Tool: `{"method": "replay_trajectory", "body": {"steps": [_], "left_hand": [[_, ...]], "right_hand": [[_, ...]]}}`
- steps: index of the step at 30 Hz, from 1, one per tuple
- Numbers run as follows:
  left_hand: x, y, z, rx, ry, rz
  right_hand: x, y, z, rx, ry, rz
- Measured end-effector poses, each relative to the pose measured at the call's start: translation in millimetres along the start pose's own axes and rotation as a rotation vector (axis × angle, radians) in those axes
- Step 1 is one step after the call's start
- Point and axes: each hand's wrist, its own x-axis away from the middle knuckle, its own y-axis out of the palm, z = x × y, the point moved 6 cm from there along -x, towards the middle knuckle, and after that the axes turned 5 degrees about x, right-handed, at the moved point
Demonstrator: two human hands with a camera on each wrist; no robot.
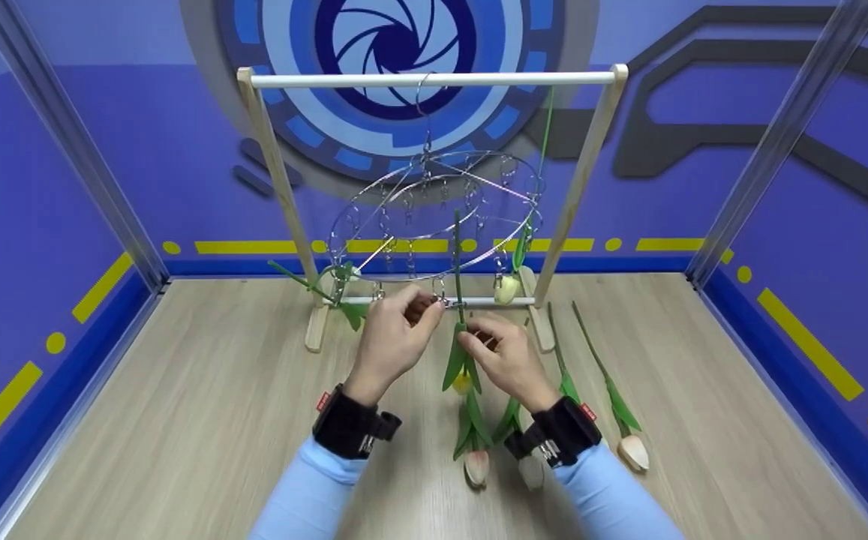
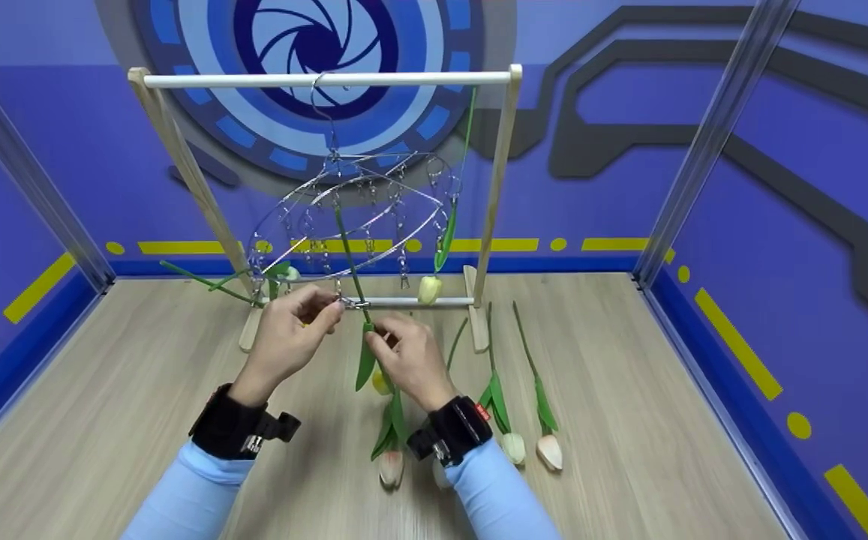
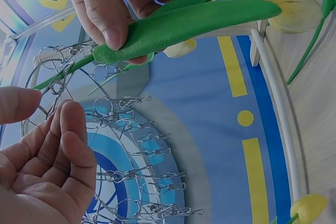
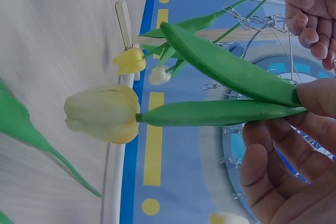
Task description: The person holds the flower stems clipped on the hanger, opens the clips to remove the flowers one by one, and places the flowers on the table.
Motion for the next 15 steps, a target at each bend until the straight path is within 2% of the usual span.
{"method": "replay_trajectory", "body": {"steps": [10,15], "left_hand": [[0.0,-0.9,-2.0,-0.009,-0.002,0.013],[0.9,-1.6,-1.2,-0.014,-0.011,0.010]], "right_hand": [[0.2,-0.5,1.7,-0.001,-0.001,0.000],[1.0,-0.6,2.4,0.032,0.006,0.003]]}}
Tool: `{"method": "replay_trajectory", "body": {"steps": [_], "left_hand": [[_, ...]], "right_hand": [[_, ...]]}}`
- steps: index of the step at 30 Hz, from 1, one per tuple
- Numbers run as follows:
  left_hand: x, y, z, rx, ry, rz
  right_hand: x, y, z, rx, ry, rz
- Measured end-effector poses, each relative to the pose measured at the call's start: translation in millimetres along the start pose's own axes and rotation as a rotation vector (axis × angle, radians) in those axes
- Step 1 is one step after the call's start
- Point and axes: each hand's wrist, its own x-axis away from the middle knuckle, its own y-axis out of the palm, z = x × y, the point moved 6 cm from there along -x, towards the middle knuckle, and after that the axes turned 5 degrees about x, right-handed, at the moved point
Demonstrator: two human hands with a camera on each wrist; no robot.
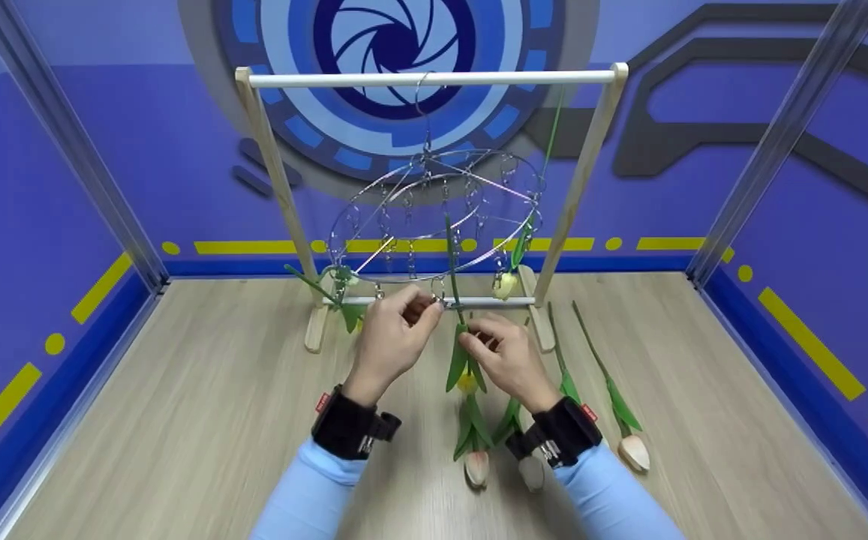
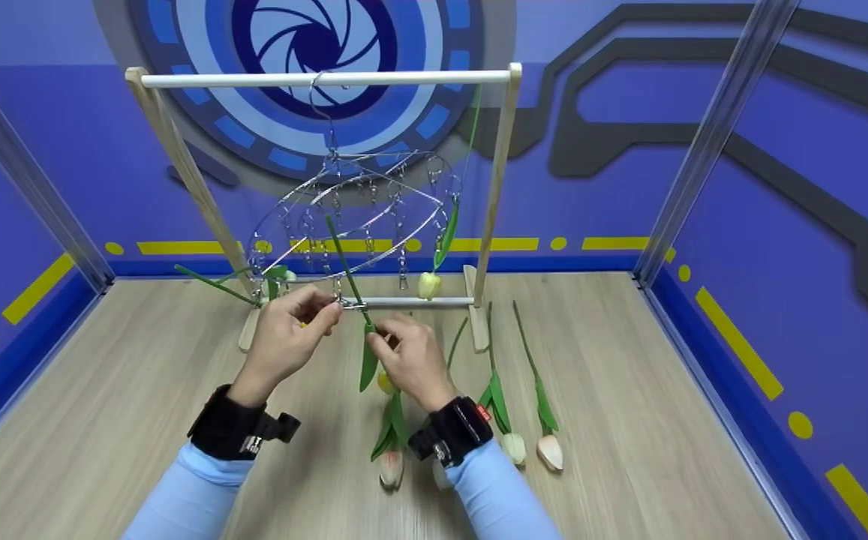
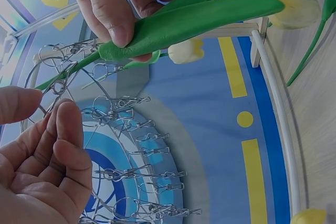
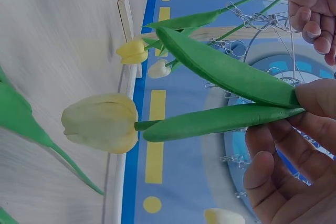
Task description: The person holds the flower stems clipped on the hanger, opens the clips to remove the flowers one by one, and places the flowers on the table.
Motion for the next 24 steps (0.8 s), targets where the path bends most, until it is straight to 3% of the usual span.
{"method": "replay_trajectory", "body": {"steps": [24], "left_hand": [[-0.5,-0.4,-2.1,-0.002,-0.001,-0.010]], "right_hand": [[0.6,-0.3,2.2,0.029,0.000,-0.002]]}}
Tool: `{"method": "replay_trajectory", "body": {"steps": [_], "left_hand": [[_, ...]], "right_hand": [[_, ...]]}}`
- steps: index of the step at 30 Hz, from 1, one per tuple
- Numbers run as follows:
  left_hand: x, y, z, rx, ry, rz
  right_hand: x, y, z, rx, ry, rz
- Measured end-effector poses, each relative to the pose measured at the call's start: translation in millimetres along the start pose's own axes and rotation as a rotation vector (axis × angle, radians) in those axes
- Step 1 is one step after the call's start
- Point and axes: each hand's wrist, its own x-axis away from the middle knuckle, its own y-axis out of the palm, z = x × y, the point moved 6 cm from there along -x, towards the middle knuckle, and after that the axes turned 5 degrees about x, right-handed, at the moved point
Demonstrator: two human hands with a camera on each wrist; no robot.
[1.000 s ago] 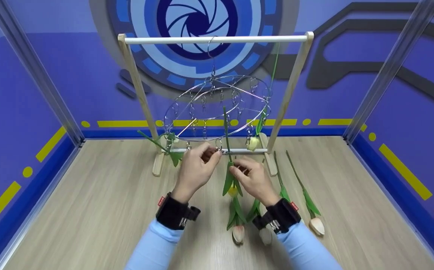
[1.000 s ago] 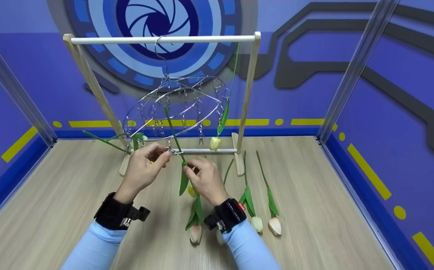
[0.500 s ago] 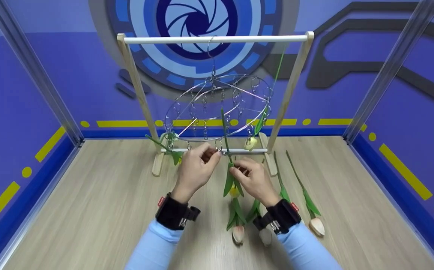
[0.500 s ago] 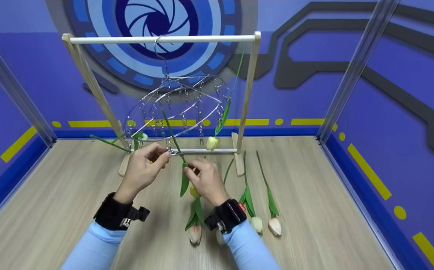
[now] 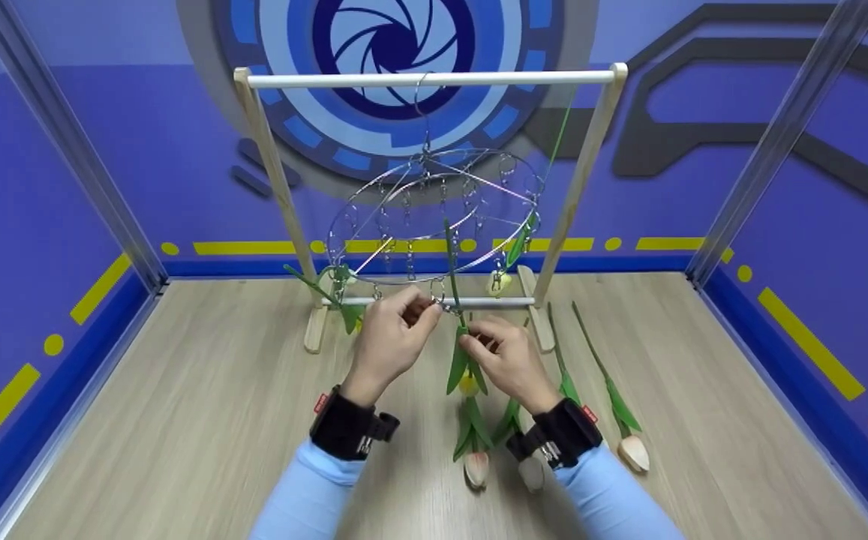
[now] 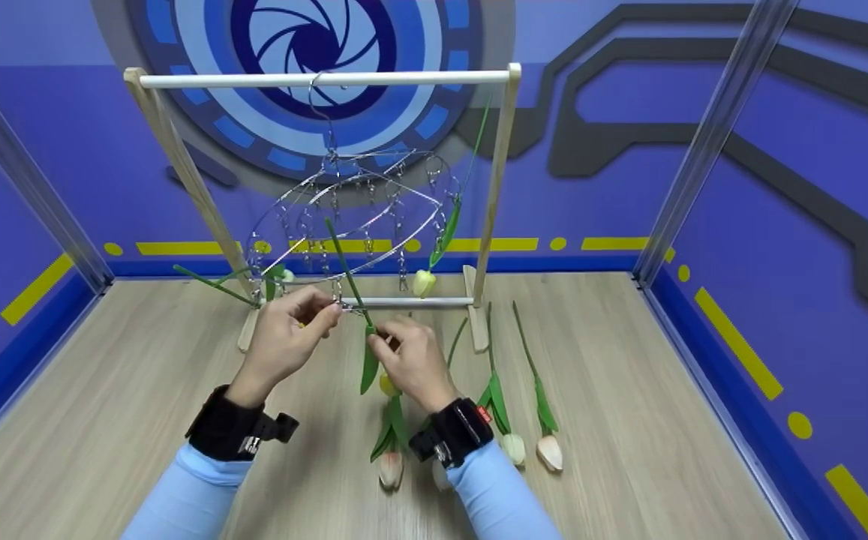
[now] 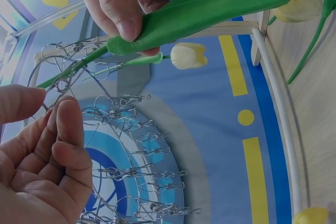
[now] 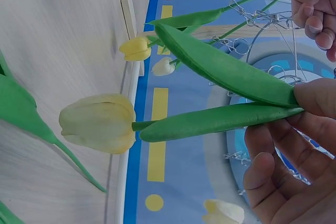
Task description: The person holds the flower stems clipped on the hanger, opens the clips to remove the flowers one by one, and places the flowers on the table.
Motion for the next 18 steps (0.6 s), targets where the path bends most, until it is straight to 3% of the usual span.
{"method": "replay_trajectory", "body": {"steps": [18], "left_hand": [[-0.1,-0.2,3.5,0.020,0.026,0.001]], "right_hand": [[0.8,0.9,2.2,-0.033,0.007,-0.004]]}}
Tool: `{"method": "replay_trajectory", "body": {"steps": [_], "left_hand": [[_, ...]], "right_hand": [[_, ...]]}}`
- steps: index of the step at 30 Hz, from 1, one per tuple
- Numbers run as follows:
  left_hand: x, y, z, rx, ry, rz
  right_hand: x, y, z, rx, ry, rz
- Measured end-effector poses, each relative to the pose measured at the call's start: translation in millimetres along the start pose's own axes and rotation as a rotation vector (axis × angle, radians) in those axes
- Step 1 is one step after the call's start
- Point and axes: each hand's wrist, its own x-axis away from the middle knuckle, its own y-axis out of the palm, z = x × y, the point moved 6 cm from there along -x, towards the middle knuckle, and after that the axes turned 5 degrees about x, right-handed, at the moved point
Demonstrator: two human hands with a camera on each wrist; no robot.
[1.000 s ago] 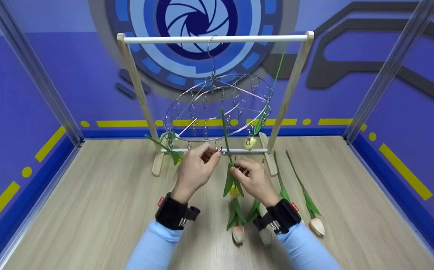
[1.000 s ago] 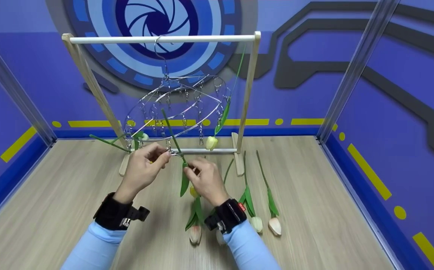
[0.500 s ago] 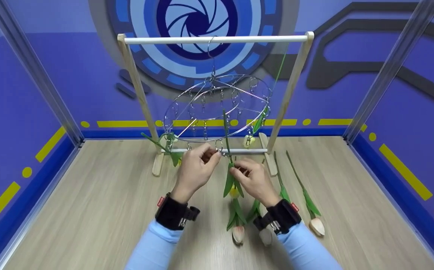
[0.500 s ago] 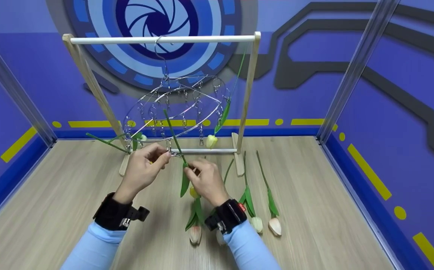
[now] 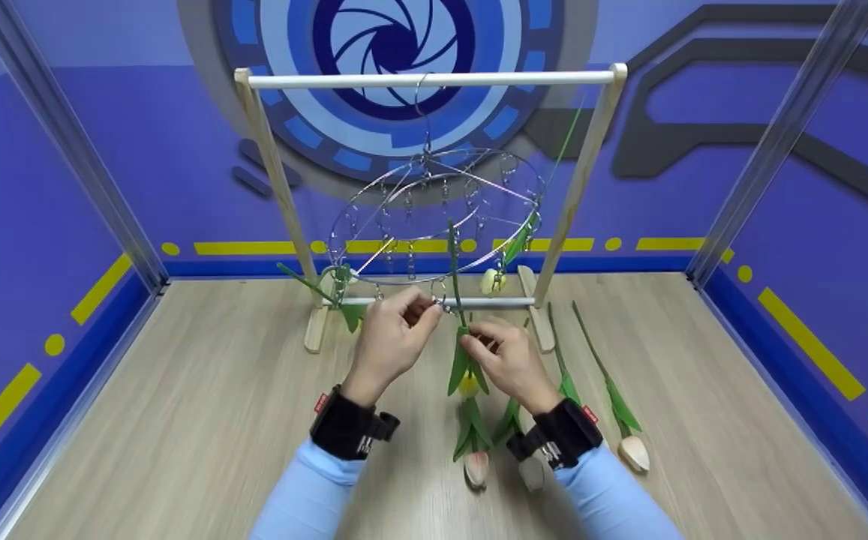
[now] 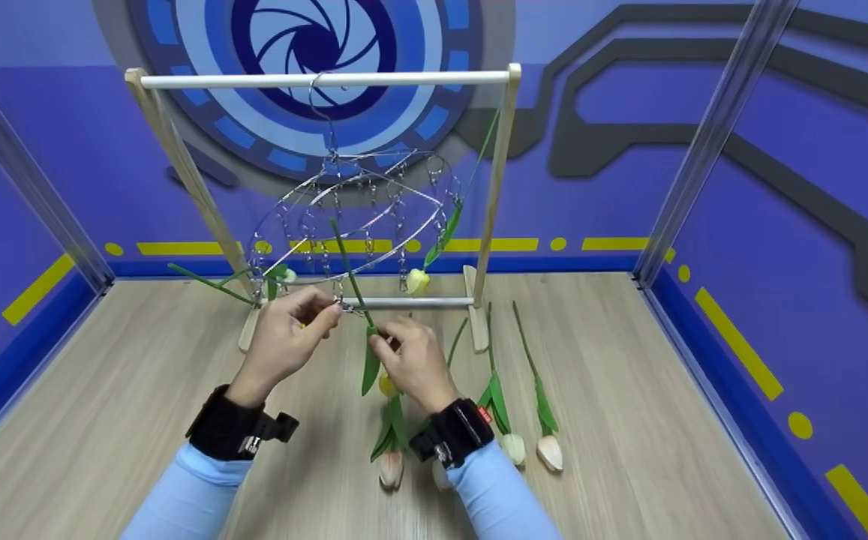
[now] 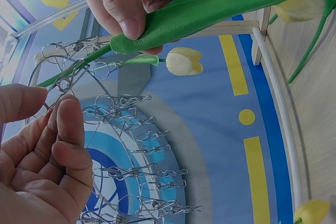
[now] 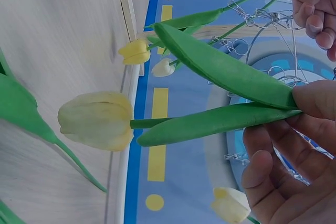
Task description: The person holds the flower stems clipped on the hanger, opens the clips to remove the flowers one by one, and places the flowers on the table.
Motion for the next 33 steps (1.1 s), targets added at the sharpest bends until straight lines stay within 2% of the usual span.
{"method": "replay_trajectory", "body": {"steps": [12,22,27,33], "left_hand": [[0.1,0.7,-0.2,0.001,0.007,0.006],[0.8,-0.4,2.7,-0.013,0.025,0.001],[0.6,-1.0,1.7,-0.014,0.006,0.001],[0.3,0.9,-1.7,0.032,-0.028,-0.005]], "right_hand": [[1.1,-1.4,0.1,0.001,0.024,-0.002],[2.3,-2.6,-0.6,0.033,0.005,0.013],[3.0,-2.7,0.0,0.023,0.018,0.008],[4.3,-3.8,0.4,0.015,0.010,0.005]]}}
